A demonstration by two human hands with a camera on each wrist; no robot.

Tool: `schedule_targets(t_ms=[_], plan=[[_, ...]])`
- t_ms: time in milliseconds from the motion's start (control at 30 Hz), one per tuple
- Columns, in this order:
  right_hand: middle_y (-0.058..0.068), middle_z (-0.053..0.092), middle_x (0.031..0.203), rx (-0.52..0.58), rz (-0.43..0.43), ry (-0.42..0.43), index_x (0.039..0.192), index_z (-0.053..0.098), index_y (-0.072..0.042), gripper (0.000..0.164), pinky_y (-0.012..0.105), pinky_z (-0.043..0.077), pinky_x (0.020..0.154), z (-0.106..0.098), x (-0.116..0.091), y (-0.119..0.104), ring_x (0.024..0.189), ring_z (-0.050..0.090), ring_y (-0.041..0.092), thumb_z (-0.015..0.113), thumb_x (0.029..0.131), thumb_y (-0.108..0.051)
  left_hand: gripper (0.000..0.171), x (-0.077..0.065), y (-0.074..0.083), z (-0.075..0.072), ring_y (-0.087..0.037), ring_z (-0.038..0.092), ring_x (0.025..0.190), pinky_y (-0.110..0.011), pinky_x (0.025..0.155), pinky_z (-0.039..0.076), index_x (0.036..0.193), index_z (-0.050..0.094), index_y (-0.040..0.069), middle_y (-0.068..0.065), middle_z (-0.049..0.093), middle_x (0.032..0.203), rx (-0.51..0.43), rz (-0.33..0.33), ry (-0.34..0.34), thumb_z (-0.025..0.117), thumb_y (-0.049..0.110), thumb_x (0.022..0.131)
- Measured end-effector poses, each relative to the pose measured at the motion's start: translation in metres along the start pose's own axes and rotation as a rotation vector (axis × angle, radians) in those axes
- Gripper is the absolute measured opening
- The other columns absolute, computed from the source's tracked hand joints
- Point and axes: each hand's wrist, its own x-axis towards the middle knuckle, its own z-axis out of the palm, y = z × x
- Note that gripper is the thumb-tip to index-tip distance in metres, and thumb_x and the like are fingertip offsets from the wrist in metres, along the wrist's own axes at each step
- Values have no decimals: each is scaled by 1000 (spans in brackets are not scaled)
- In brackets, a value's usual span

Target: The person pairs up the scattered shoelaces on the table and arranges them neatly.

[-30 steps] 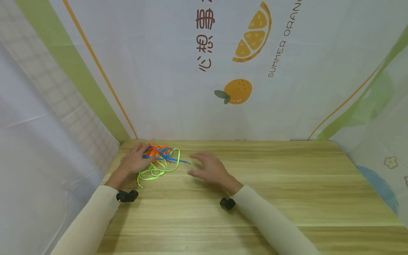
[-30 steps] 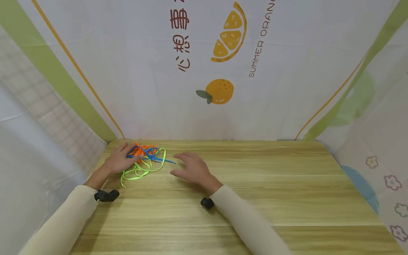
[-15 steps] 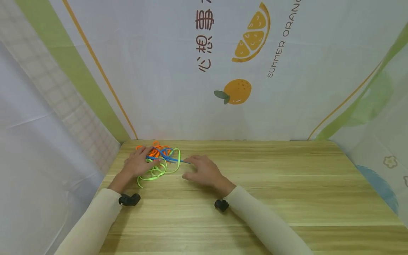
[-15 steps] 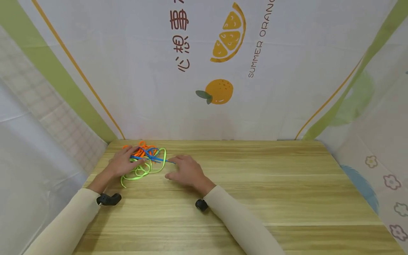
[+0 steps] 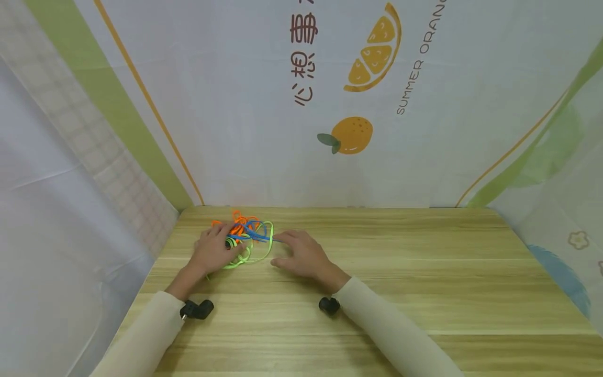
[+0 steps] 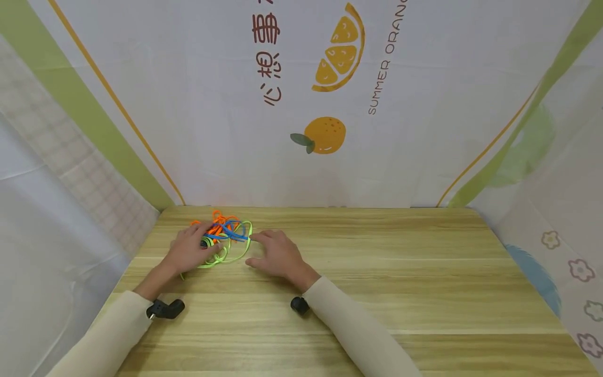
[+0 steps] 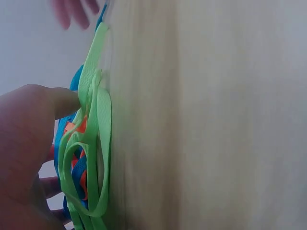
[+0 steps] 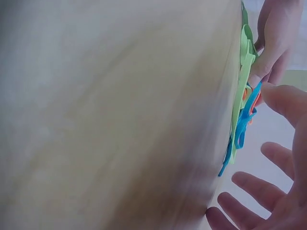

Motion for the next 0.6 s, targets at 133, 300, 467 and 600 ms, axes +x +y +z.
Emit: schedule_targets(t_ms=[133,300,467,600], plan=[[11,55,162,9,-4,3,158,60,-19,73,60,44,117,-1,1,0,149,50,37,82,93,-45,72,-6,13,6,-66,41,141,-82,99,39,161,49,1,-30,49,159,-14,21,-2,68,42,105],[18,43,171,6,-43,-38,163,55,-21,84,65,39,120,-2,3,-2,156,40,41,89,91,-47,69,-14,28,15,-65,41,141,-82,98,37,160,51,3,-29,48,161,-20,53,-5,67,42,105],[18,33,176,8,-97,-97,166,51,-23,91,62,36,123,-3,2,-3,161,30,41,91,89,-48,69,-20,40,25,-61,43,141,-78,99,38,160,52,4,-28,48,161,-17,78,-22,66,43,106],[15,28,178,-5,-108,-135,168,48,-28,94,62,35,124,-3,1,0,163,26,40,91,87,-52,68,-23,51,30,-58,44,141,-78,101,39,161,52,4,-27,49,161,-9,101,-37,66,44,107]])
